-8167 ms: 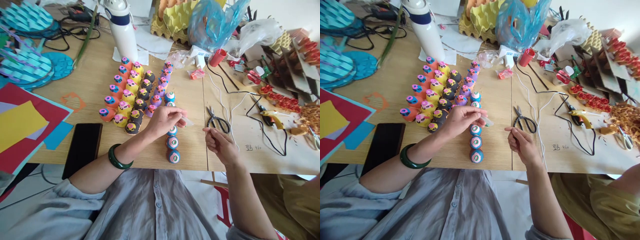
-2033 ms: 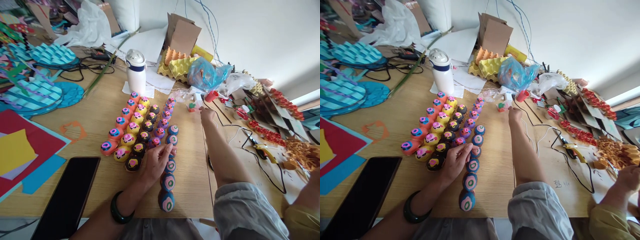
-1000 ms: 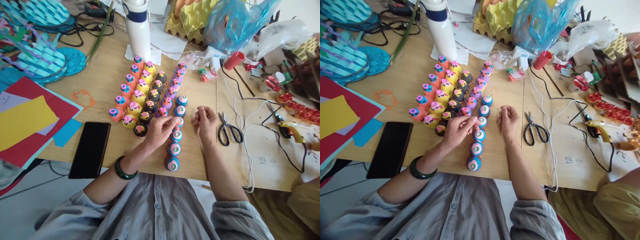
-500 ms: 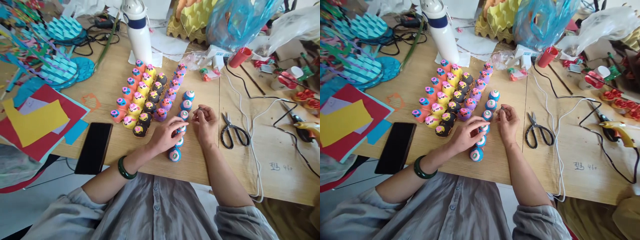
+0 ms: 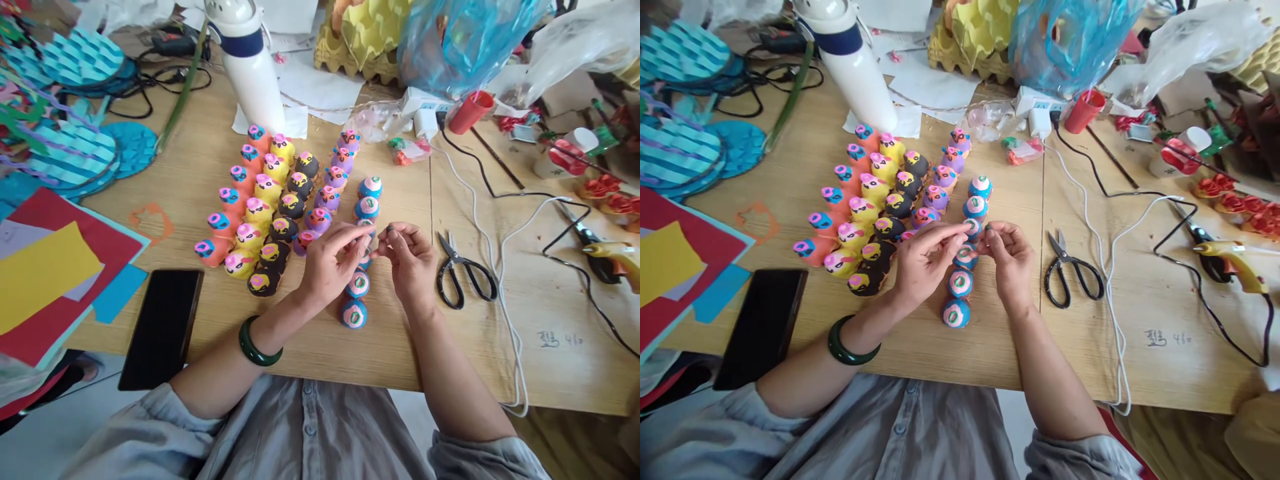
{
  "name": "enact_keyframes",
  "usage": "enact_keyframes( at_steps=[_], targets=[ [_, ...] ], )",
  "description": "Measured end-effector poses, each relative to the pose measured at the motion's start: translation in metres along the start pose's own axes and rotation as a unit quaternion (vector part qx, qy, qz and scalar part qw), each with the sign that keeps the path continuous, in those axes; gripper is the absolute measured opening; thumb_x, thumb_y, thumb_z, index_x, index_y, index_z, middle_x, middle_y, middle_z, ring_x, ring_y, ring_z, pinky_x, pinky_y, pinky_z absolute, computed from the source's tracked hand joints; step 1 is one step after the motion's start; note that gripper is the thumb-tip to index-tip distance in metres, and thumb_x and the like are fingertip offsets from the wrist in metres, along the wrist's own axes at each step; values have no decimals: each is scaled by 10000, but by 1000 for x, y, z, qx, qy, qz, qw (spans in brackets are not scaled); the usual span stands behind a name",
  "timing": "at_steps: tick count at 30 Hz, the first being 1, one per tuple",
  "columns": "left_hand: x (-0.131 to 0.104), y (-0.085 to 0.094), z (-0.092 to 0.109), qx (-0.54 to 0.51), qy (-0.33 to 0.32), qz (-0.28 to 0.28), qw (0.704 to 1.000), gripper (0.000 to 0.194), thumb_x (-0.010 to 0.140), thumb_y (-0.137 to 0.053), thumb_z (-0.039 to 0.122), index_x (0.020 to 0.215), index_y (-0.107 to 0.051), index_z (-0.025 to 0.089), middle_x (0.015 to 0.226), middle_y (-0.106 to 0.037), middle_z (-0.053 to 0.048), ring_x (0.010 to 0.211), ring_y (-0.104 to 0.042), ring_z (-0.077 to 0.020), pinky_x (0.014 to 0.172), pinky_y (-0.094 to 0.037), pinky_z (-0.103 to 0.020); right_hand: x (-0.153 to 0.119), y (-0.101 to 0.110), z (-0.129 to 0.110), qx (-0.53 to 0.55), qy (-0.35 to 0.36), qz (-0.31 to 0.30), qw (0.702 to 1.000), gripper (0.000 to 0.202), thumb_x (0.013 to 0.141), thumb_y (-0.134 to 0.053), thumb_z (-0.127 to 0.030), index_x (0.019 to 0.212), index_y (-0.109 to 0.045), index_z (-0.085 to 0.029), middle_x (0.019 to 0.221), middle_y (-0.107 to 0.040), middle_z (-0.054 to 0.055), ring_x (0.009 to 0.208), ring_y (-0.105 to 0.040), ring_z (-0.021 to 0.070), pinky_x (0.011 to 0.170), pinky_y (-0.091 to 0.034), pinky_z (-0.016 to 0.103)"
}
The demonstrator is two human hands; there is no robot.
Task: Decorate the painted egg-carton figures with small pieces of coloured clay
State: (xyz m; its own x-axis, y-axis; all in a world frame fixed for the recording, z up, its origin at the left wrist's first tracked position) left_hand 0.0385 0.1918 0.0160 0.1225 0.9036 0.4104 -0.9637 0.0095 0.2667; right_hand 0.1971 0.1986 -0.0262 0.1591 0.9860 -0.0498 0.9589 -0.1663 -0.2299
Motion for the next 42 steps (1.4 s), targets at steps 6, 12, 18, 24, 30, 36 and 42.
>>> enact_keyframes(
  at_steps=[6, 12, 18, 24, 30, 36, 42],
  targets=[
    [-1, 1, -8, -73, 4, 0, 997, 236, 968, -653, 271, 1164, -748, 179, 1064, -756, -89, 978, -707, -162, 832, -593, -263, -12, -14, 7, 12, -74, -67, 995, 266, 801, -815, -462, 834, -697, -226, 631, -622, -48, 435, -501, 77, 381, -444, 210],
    [-2, 9, -1, -24, -13, -1, 1000, 125, 957, -672, 241, 960, -781, 179, 922, -782, -51, 873, -724, -137, 806, -583, -247, -19, -22, 9, 2, -93, -106, 990, 276, 881, -745, -462, 763, -693, -218, 632, -640, -33, 435, -536, 80, 384, -443, 207],
    [-2, 11, 4, -29, -28, -10, 999, 180, 975, -645, 243, 1098, -767, 192, 1076, -773, -72, 937, -723, -144, 843, -597, -259, -20, -21, 10, 16, -103, -119, 987, 236, 870, -770, -428, 782, -705, -218, 618, -643, -42, 430, -516, 71, 381, -444, 193],
    [-5, 11, 0, -37, -24, 6, 999, 108, 952, -670, 202, 954, -772, 167, 909, -773, -56, 857, -726, -137, 774, -603, -237, -20, -24, 9, 3, -105, -131, 986, 297, 882, -749, -456, 764, -693, -189, 613, -653, -28, 428, -543, 74, 377, -454, 192],
    [-7, 10, -12, -86, 31, 16, 996, 126, 944, -683, 255, 945, -783, 177, 890, -761, -58, 816, -718, -148, 697, -606, -236, -17, -25, 2, 0, -82, -115, 990, 276, 812, -829, -416, 887, -697, -185, 680, -711, -12, 484, -643, 115, 460, -546, 240],
    [-7, 3, -18, -150, 58, -11, 987, 215, 931, -696, 247, 1127, -763, 189, 1102, -732, -96, 843, -718, -141, 686, -648, -232, -15, -22, 4, -19, -71, -101, 992, 273, 835, -805, -426, 838, -676, -185, 646, -690, -18, 475, -615, 102, 456, -534, 233],
    [-6, 5, -20, -168, 59, 11, 984, 138, 932, -689, 205, 1024, -788, 177, 978, -730, -57, 758, -726, -115, 644, -659, -208, -16, -20, 7, 4, -77, -85, 993, 284, 836, -802, -435, 946, -693, -197, 690, -695, -21, 498, -614, 102, 459, -548, 237]
  ],
)
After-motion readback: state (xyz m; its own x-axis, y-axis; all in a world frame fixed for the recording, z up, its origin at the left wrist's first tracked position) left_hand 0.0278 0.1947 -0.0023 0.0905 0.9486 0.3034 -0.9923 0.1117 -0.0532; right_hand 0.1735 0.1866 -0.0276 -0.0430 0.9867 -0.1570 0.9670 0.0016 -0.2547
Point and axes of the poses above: each hand's wrist, its own x-axis towards the middle knuckle, its own y-axis out of the back of the hand, z = x × y, the point moved 8 cm from there along x, towards the middle knuckle
